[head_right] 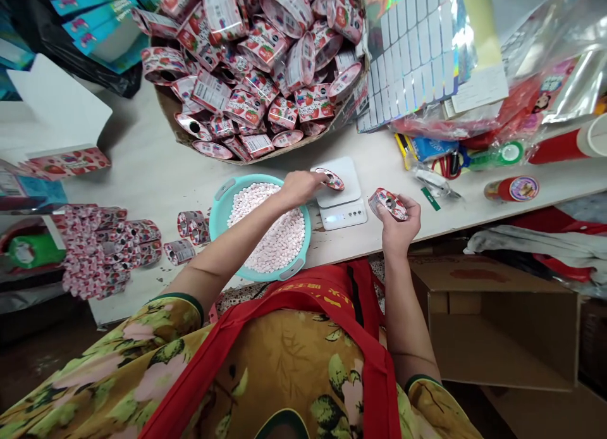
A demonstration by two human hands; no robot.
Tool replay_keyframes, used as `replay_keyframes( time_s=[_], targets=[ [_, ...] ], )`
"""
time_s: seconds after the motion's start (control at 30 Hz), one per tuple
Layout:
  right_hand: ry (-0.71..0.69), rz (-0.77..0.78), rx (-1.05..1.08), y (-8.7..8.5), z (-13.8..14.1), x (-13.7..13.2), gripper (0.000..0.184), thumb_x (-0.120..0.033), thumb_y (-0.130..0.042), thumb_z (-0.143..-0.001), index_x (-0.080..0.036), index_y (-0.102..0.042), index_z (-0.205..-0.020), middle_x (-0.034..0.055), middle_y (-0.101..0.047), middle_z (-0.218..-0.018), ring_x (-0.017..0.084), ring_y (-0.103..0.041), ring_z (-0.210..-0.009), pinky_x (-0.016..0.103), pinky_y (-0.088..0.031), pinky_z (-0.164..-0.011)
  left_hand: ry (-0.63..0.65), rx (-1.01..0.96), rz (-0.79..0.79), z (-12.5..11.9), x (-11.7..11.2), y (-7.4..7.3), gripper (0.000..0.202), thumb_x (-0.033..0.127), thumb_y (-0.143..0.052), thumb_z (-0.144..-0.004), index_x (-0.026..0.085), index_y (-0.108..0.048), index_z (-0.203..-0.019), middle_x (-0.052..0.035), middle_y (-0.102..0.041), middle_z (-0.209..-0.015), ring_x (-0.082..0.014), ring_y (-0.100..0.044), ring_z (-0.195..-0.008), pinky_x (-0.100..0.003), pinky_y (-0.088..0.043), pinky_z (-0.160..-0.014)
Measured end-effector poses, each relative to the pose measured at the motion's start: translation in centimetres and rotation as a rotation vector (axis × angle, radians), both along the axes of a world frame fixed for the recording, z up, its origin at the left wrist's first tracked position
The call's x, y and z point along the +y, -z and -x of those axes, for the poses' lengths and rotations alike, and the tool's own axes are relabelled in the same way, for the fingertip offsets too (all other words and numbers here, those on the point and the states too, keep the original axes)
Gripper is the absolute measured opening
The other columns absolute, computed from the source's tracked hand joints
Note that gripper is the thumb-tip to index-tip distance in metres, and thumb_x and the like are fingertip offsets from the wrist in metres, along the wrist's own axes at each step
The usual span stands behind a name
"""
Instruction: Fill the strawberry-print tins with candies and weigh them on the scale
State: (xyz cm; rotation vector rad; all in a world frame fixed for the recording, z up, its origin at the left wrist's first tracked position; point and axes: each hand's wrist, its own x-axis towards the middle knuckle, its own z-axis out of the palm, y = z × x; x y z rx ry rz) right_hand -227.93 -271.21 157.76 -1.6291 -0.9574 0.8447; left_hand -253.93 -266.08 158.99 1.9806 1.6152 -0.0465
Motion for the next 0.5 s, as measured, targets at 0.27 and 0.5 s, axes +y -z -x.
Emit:
replay_keyframes(
  time_s=[0.27,0.5],
  targets=[
    [-0.266,-0.048,0.029,4.0,7.5,4.9,0.06,-0.031,-0.086,-0.054,-0.018,-0.059,-0.106,0.0045,-0.068,-0.105,0.021,-0.068,-0.099,0.045,-0.055,-0.1,-0.223,0.106,-0.114,5.0,-4.4,-3.0,0.03,0.019,-0.039,-0.103,0.019,-0.06,-0.124,-0.0137,-0.073,-0.105,-0.0274,-0.07,-0.087,-0.033,-0.039,-0.068],
    [-0.449,-0.161,-0.4,3.0,11.0,6.5,0.062,-0.047,-0.081,-0.068,-0.022,-0.057,-0.119,0.0107,-0.062,-0.122,0.029,-0.057,-0.121,0.052,-0.049,-0.103,-0.934,0.464,-0.013,21.2,-14.4,-6.6,0.045,0.042,-0.034,-0.103,0.02,-0.058,-0.133,-0.0189,-0.073,-0.094,-0.0354,-0.069,-0.086,-0.037,-0.042,-0.072]
  ],
)
